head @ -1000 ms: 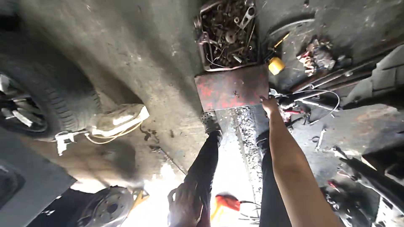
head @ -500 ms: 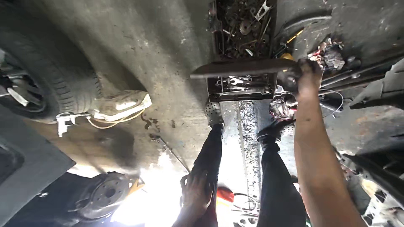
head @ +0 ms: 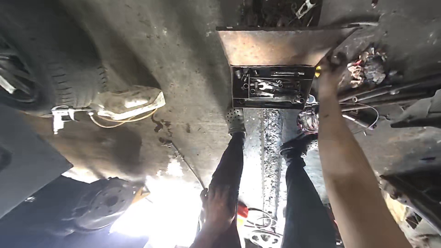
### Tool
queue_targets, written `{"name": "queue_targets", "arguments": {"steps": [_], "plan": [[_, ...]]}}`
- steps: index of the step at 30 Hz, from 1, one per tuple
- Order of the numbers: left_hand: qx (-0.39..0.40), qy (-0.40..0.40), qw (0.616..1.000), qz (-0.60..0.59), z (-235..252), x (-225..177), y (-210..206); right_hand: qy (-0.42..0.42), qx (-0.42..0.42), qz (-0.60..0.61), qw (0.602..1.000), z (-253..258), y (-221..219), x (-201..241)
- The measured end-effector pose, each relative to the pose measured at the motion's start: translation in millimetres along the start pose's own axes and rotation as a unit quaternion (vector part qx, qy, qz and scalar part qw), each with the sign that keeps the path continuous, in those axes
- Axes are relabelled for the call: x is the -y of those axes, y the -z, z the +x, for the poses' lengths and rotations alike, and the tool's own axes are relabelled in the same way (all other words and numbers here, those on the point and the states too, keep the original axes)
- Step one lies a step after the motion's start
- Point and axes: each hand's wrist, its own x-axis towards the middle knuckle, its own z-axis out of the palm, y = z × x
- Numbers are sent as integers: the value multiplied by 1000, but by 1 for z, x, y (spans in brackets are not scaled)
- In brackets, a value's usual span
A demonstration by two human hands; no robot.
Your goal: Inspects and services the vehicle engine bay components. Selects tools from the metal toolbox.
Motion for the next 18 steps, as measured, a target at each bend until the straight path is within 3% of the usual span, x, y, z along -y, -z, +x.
{"name": "queue_targets", "arguments": {"steps": [3, 5, 8, 12, 18], "plan": [[-3, 0, 1000, 3, 2, 2, -1, -11, 85, -176, 981, -43, -11, -36], [4, 4, 1000, 6, 3, 4, -1, -5, 165, -276, 947, -60, -23, -63], [-23, -2, 1000, 5, 3, 7, -2, 29, 214, -411, 886, -69, -43, -81], [-48, -6, 999, -21, 3, 10, -3, 62, 208, -458, 862, -61, -74, -67], [-59, -16, 998, -26, 2, 15, -3, 21, 270, -497, 824, -57, -102, -71]]}}
